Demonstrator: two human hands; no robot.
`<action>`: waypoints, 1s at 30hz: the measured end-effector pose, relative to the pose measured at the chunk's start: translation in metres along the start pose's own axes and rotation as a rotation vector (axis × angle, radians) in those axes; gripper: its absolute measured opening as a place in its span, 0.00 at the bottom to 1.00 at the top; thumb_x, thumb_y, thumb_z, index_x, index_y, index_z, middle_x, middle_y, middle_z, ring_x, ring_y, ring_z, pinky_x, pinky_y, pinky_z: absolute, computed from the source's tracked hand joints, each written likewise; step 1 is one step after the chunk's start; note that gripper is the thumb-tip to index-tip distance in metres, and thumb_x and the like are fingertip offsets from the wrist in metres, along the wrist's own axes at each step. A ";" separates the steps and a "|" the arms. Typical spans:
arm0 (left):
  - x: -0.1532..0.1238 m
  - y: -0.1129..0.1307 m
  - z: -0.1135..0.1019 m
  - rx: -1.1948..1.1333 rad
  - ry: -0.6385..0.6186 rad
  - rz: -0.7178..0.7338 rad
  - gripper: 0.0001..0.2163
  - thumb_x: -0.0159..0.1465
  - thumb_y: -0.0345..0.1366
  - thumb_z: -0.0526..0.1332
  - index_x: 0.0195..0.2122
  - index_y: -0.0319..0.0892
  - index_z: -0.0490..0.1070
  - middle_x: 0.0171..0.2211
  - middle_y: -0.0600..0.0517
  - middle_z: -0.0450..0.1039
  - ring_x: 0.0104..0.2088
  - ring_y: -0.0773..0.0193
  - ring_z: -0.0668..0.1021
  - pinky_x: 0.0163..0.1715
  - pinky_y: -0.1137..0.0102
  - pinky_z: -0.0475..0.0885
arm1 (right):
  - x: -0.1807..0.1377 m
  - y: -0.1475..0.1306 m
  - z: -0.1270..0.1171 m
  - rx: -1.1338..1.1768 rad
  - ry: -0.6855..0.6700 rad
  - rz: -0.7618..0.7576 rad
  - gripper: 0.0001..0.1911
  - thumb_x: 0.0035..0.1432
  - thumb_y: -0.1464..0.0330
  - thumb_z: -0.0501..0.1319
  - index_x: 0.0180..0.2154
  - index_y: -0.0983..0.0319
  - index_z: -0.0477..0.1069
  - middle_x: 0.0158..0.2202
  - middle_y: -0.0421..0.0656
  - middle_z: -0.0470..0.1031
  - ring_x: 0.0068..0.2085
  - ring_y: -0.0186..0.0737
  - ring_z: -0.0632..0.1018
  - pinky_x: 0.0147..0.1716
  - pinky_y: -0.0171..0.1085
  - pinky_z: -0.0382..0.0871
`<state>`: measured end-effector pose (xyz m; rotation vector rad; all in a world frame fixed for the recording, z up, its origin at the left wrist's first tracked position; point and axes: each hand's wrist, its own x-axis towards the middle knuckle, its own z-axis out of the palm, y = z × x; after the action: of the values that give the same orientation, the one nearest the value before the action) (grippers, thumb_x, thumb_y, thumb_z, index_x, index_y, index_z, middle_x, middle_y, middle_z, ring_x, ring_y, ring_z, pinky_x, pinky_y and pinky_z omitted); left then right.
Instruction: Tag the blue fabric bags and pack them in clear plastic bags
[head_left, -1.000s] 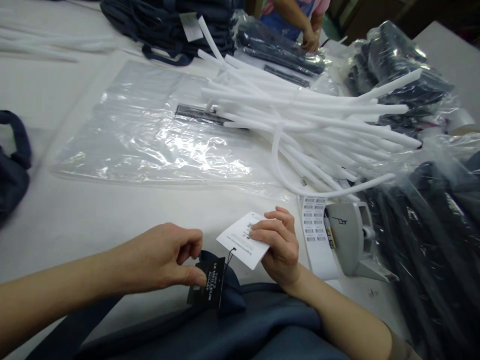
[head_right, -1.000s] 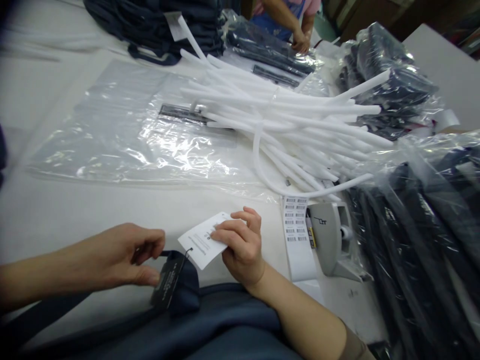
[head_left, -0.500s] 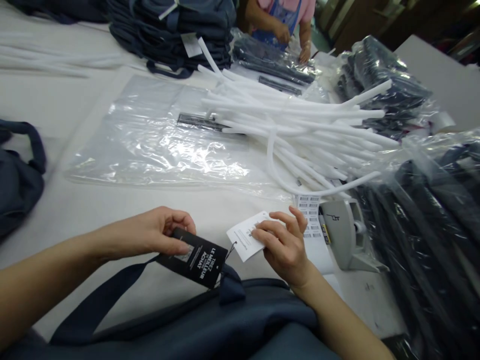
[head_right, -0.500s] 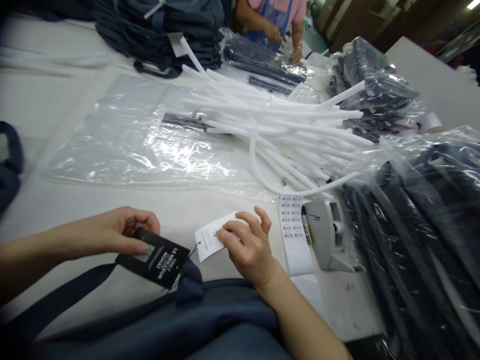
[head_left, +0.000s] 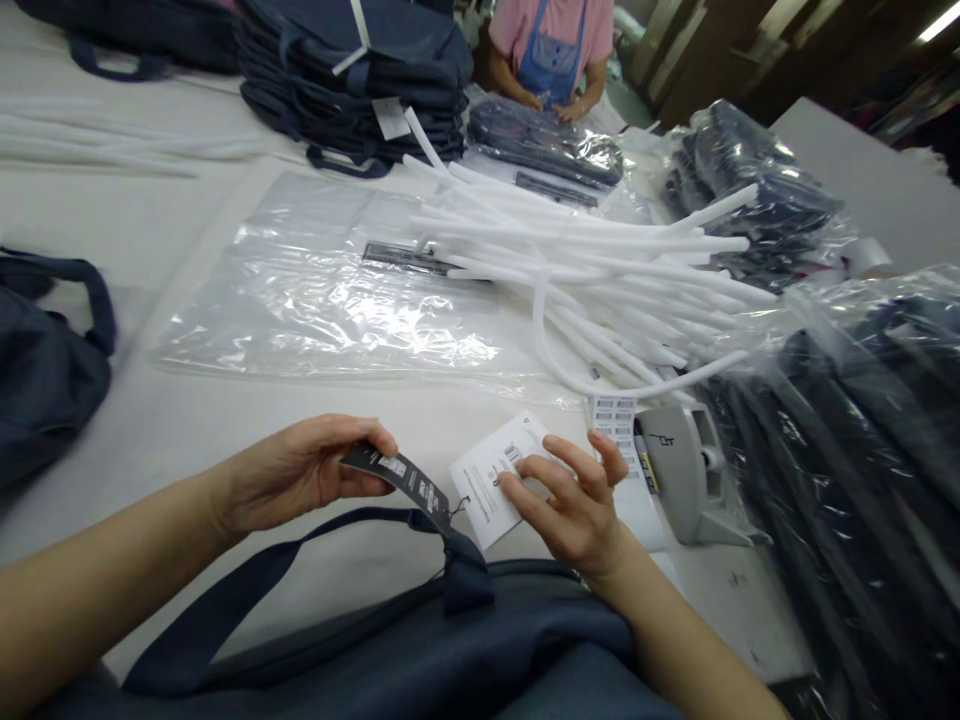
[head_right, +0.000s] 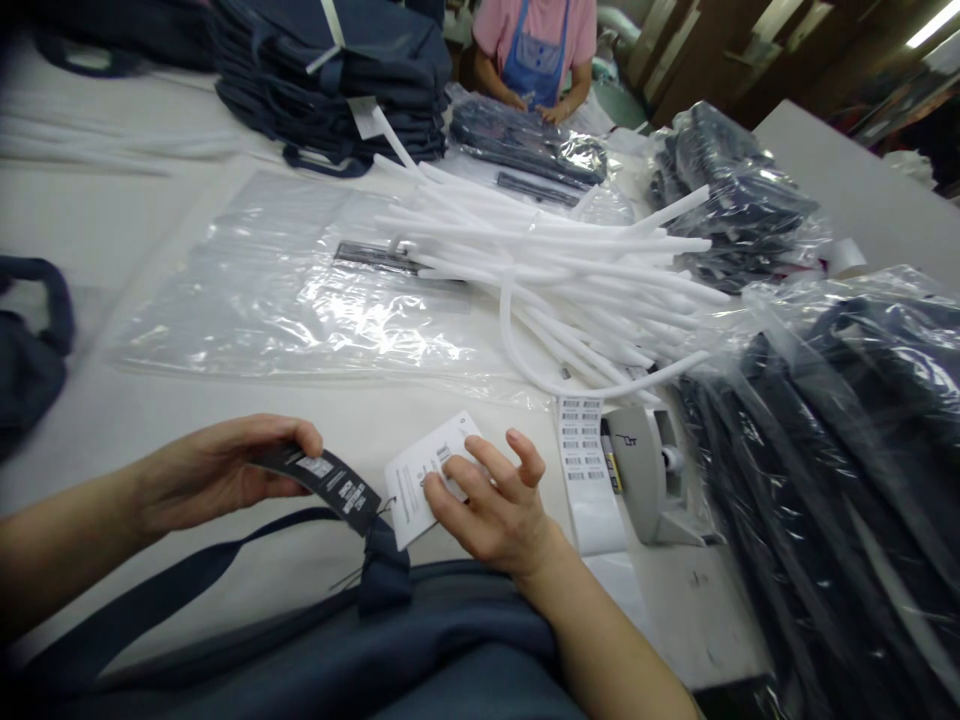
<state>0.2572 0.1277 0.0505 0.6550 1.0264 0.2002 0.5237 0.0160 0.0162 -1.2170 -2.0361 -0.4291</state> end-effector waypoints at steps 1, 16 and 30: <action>-0.001 0.001 -0.001 0.001 -0.003 0.034 0.18 0.54 0.52 0.67 0.28 0.39 0.76 0.31 0.46 0.75 0.33 0.60 0.78 0.36 0.69 0.78 | 0.000 0.000 0.000 -0.007 0.000 0.011 0.08 0.58 0.74 0.61 0.32 0.53 0.73 0.29 0.35 0.76 0.46 0.38 0.73 0.60 0.46 0.52; -0.015 0.002 -0.017 1.014 0.060 0.983 0.13 0.61 0.29 0.60 0.25 0.53 0.80 0.46 0.50 0.72 0.47 0.58 0.73 0.42 0.69 0.72 | -0.010 -0.002 0.006 0.062 -0.119 0.178 0.11 0.58 0.78 0.58 0.37 0.55 0.71 0.33 0.38 0.76 0.48 0.42 0.71 0.60 0.50 0.50; -0.007 -0.002 -0.008 0.774 0.084 0.854 0.08 0.55 0.29 0.66 0.28 0.53 0.81 0.34 0.52 0.80 0.36 0.60 0.80 0.34 0.71 0.76 | -0.014 0.012 -0.001 0.842 -0.306 0.646 0.22 0.57 0.67 0.64 0.54 0.57 0.68 0.36 0.39 0.79 0.27 0.32 0.75 0.29 0.33 0.72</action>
<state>0.2466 0.1261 0.0514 1.7939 0.8318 0.5866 0.5386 0.0129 0.0063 -1.3102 -1.6108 0.8792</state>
